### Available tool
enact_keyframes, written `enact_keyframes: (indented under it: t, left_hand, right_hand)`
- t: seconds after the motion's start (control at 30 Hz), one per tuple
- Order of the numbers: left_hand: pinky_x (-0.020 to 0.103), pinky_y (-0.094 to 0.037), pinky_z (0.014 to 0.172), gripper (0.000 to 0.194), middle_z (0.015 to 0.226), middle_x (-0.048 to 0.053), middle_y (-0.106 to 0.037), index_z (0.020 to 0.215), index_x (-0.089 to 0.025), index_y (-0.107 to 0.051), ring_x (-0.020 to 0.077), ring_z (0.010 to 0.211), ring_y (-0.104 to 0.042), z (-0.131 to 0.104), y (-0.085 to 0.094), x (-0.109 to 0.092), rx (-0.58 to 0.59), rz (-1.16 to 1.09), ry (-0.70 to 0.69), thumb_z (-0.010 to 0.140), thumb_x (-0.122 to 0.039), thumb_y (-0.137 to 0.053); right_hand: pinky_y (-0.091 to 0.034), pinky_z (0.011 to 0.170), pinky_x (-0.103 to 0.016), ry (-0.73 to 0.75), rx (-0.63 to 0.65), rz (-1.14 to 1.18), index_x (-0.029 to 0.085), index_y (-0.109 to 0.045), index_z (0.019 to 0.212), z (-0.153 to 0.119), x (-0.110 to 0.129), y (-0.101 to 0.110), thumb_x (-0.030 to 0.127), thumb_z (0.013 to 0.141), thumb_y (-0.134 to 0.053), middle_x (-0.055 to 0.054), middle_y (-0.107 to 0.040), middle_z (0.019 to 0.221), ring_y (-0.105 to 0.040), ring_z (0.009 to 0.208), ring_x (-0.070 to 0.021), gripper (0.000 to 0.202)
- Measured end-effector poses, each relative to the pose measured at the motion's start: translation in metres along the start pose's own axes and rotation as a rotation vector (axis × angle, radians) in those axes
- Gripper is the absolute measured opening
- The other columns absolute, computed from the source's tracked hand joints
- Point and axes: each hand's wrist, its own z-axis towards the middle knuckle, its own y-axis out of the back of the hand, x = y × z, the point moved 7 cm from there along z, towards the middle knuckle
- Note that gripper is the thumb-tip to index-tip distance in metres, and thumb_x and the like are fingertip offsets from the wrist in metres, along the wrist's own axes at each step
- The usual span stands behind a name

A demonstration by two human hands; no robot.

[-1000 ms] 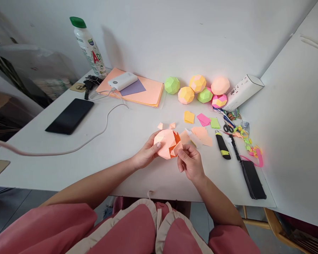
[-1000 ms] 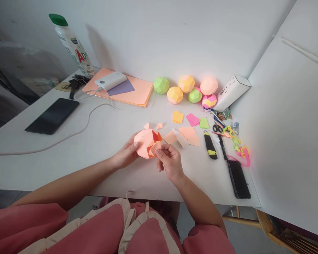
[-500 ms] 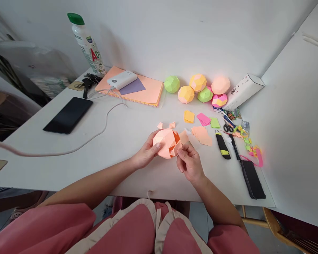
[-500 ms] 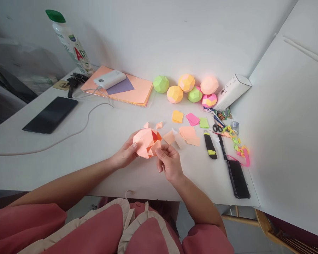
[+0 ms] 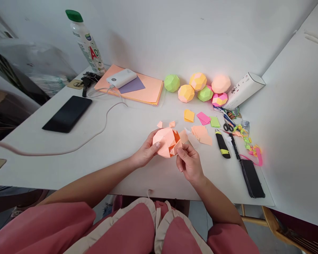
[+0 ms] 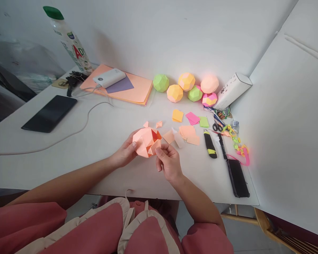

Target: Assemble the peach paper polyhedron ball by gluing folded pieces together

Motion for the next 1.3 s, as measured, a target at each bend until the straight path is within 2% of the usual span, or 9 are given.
enact_keyframes:
  t: [0.27, 0.43, 0.67, 0.8, 1.1, 1.3]
  left_hand:
    - [0.037, -0.055, 0.085, 0.075, 0.143, 0.013, -0.044, 0.139, -0.027, -0.033, 0.0324, 0.126, -0.050, 0.000, 0.001, -0.001, -0.007, 0.020, -0.015, 0.081, -0.065, -0.061]
    - [0.039, -0.053, 0.090, 0.076, 0.144, 0.012, -0.043, 0.140, -0.028, -0.031, 0.0322, 0.128, -0.047, 0.000, 0.005, 0.001, -0.015, 0.059, -0.053, 0.081, -0.064, -0.062]
    - [0.043, -0.051, 0.092, 0.074, 0.144, 0.014, -0.042, 0.140, -0.027, -0.030, 0.0320, 0.126, -0.048, 0.001, 0.007, 0.000, -0.023, 0.102, -0.102, 0.082, -0.063, -0.059]
    - [0.044, -0.050, 0.094, 0.072, 0.141, 0.014, -0.045, 0.140, -0.027, -0.030, 0.0305, 0.123, -0.050, 0.001, 0.006, -0.004, -0.017, 0.141, -0.142, 0.083, -0.061, -0.060]
    - [0.051, -0.047, 0.099, 0.075, 0.143, 0.016, -0.043, 0.140, -0.025, -0.031, 0.0328, 0.126, -0.048, 0.000, 0.007, -0.004, -0.053, 0.136, -0.133, 0.082, -0.062, -0.061]
    - [0.051, -0.046, 0.101, 0.071, 0.145, 0.015, -0.042, 0.140, -0.025, -0.033, 0.0339, 0.129, -0.046, -0.001, 0.009, -0.010, -0.053, 0.236, -0.226, 0.084, -0.061, -0.059]
  right_hand:
    - [-0.024, 0.031, -0.020, 0.010, 0.002, -0.017, 0.020, -0.059, 0.075, -0.001, -0.001, 0.001, 0.049, 0.073, -0.076, 0.011, -0.049, 0.038, -0.036, 0.025, -0.0041, 0.033]
    - [-0.026, 0.032, -0.018, 0.019, -0.001, 0.004, 0.020, -0.058, 0.074, -0.002, -0.002, 0.000, 0.046, 0.073, -0.077, 0.011, -0.050, 0.038, -0.038, 0.026, -0.0040, 0.032]
    - [-0.040, 0.038, -0.019, 0.037, 0.027, 0.015, 0.020, -0.058, 0.076, -0.001, -0.001, -0.004, 0.043, 0.073, -0.078, 0.006, -0.061, 0.043, -0.053, 0.036, -0.0086, 0.031]
    - [-0.043, 0.039, -0.019, 0.024, 0.026, 0.003, 0.020, -0.056, 0.074, -0.001, -0.005, -0.003, 0.040, 0.073, -0.078, 0.004, -0.064, 0.046, -0.061, 0.043, -0.0118, 0.030]
    - [-0.051, 0.044, -0.021, 0.099, 0.024, -0.001, 0.021, -0.056, 0.080, -0.004, 0.003, -0.006, 0.039, 0.074, -0.079, 0.002, -0.072, 0.056, -0.067, 0.048, -0.0128, 0.030]
    - [-0.055, 0.046, -0.021, 0.044, 0.028, 0.011, 0.021, -0.055, 0.079, -0.004, 0.001, -0.006, 0.038, 0.073, -0.080, 0.002, -0.073, 0.057, -0.070, 0.052, -0.0140, 0.031]
